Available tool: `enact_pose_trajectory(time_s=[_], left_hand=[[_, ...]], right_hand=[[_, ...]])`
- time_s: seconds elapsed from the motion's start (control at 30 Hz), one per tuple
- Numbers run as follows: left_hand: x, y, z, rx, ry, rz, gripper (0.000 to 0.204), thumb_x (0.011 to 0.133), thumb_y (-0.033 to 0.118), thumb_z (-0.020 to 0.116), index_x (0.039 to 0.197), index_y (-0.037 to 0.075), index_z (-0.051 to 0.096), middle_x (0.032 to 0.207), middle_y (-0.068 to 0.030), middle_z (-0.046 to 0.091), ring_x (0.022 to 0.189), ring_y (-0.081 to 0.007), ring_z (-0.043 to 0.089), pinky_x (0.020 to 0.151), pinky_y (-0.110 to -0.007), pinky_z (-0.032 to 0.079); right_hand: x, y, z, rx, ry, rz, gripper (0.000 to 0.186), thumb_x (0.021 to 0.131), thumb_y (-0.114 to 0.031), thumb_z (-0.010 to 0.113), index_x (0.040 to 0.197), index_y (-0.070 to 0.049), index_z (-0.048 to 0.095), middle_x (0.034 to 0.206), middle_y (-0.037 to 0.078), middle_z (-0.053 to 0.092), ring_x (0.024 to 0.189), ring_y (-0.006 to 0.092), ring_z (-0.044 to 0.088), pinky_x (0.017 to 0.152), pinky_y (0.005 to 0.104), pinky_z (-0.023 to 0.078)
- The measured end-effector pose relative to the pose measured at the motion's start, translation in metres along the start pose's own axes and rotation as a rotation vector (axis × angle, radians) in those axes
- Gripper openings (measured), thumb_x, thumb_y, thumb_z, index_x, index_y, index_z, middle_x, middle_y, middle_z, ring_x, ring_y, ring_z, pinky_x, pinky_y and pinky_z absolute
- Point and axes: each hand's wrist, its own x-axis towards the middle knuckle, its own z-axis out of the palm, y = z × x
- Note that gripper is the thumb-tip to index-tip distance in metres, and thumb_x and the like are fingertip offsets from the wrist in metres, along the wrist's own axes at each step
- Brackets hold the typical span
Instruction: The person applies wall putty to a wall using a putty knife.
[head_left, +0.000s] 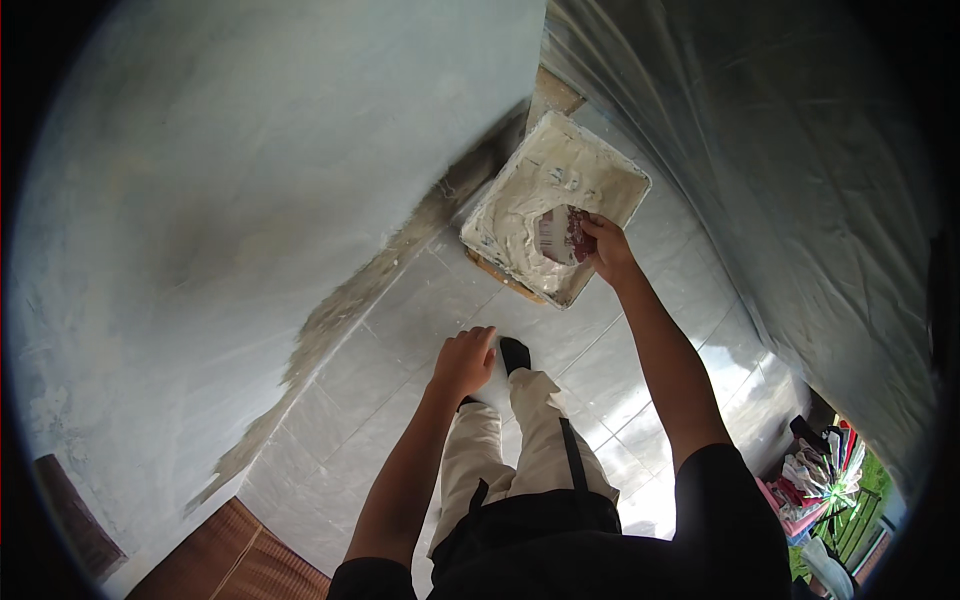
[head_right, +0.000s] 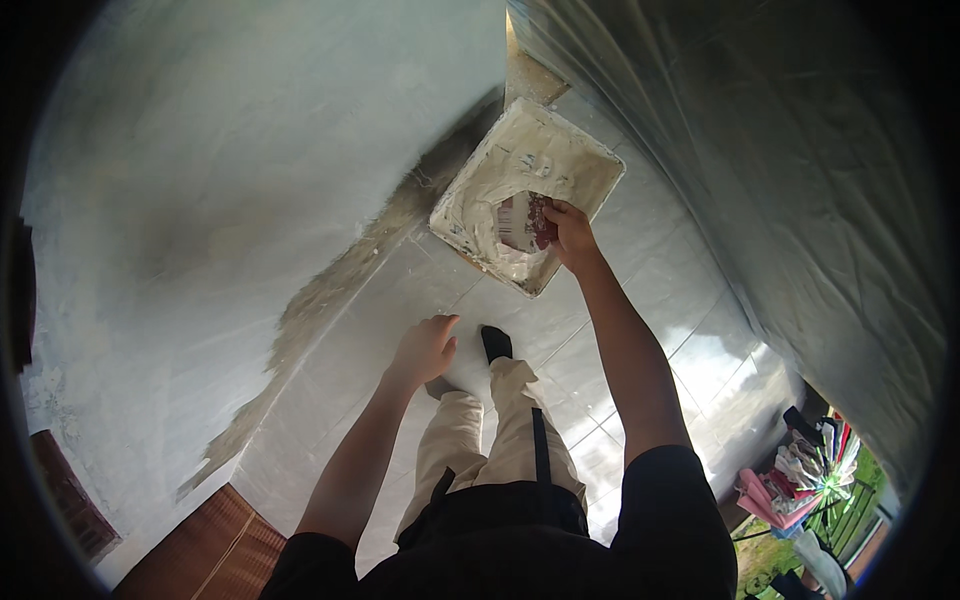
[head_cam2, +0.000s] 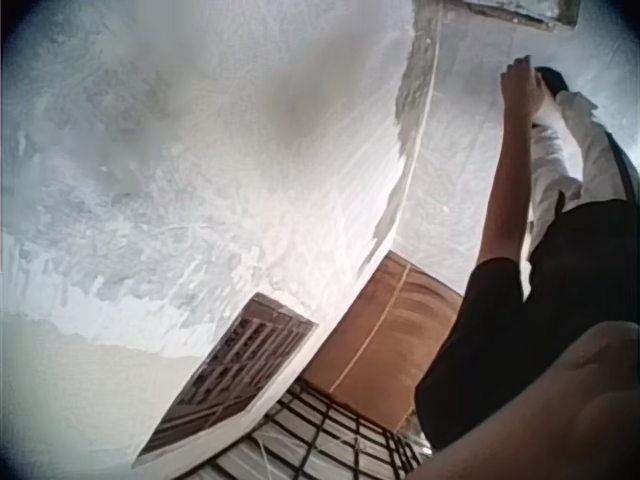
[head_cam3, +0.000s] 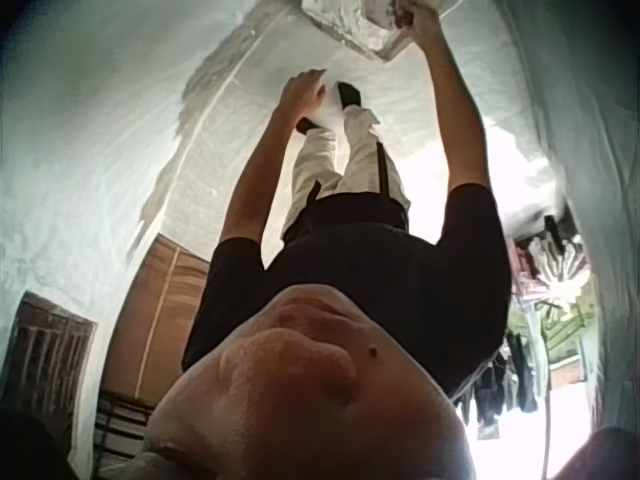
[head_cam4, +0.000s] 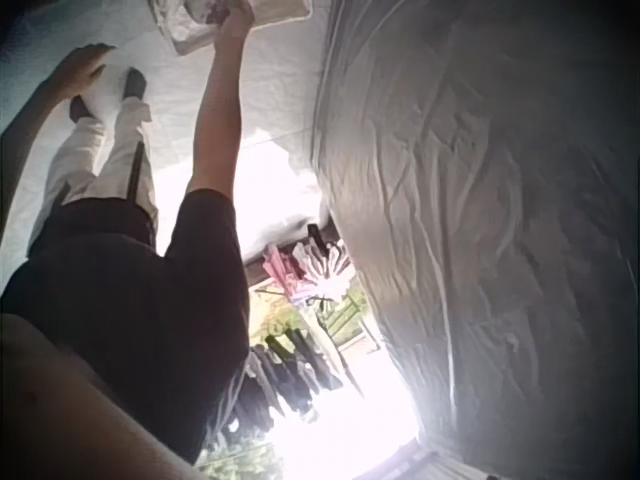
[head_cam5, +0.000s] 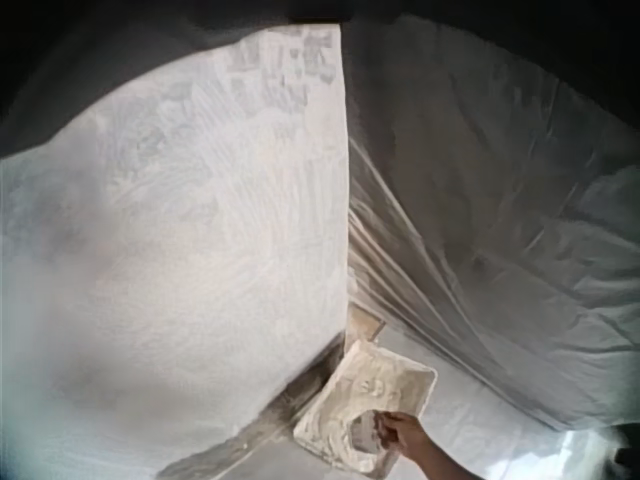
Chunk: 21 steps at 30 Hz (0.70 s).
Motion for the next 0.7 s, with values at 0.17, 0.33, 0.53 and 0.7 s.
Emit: enact_pose_trajectory(time_s=[0.17,0.33,0.53,0.7], left_hand=[[0.008,0.010,-0.041,-0.026,0.000,-0.027,0.039,0.088,0.017,0.058,0.125,0.005,0.052,0.118,-0.0162,0.059,0.106,-0.0349,0.058,0.091,-0.045,0.046],[0.016,0.016,-0.075,0.036,0.215,0.046,0.039,0.085,0.016,0.060,0.122,0.005,0.053,0.114,-0.0144,0.063,0.100,-0.0321,0.062,0.083,-0.045,0.050],[0.012,0.024,-0.091,0.053,0.252,0.055,0.040,0.085,0.016,0.060,0.123,0.006,0.053,0.112,-0.0144,0.063,0.099,-0.0319,0.062,0.081,-0.045,0.050],[0.010,0.024,-0.100,0.063,0.273,0.064,0.040,0.085,0.016,0.060,0.123,0.006,0.053,0.111,-0.0142,0.063,0.099,-0.0320,0.062,0.082,-0.045,0.049]], right_hand=[[-0.029,-0.048,0.029,0.134,-0.120,-0.047,0.020,0.098,-0.008,0.049,0.115,0.001,0.056,0.099,0.009,0.065,0.086,0.0164,0.063,0.075,0.0307,0.052],[-0.027,-0.074,0.040,-0.047,-0.144,-0.193,0.018,0.095,-0.007,0.053,0.110,0.001,0.059,0.094,0.006,0.066,0.078,0.0118,0.061,0.069,0.0271,0.050],[-0.021,-0.081,0.044,-0.578,0.048,-0.395,0.018,0.094,-0.007,0.054,0.109,0.001,0.061,0.096,0.007,0.067,0.083,0.0116,0.063,0.075,0.0267,0.051],[-0.024,-0.098,0.052,-0.584,0.041,-0.410,0.018,0.094,-0.006,0.053,0.109,0.001,0.060,0.099,0.008,0.067,0.084,0.0128,0.063,0.075,0.0273,0.052]])
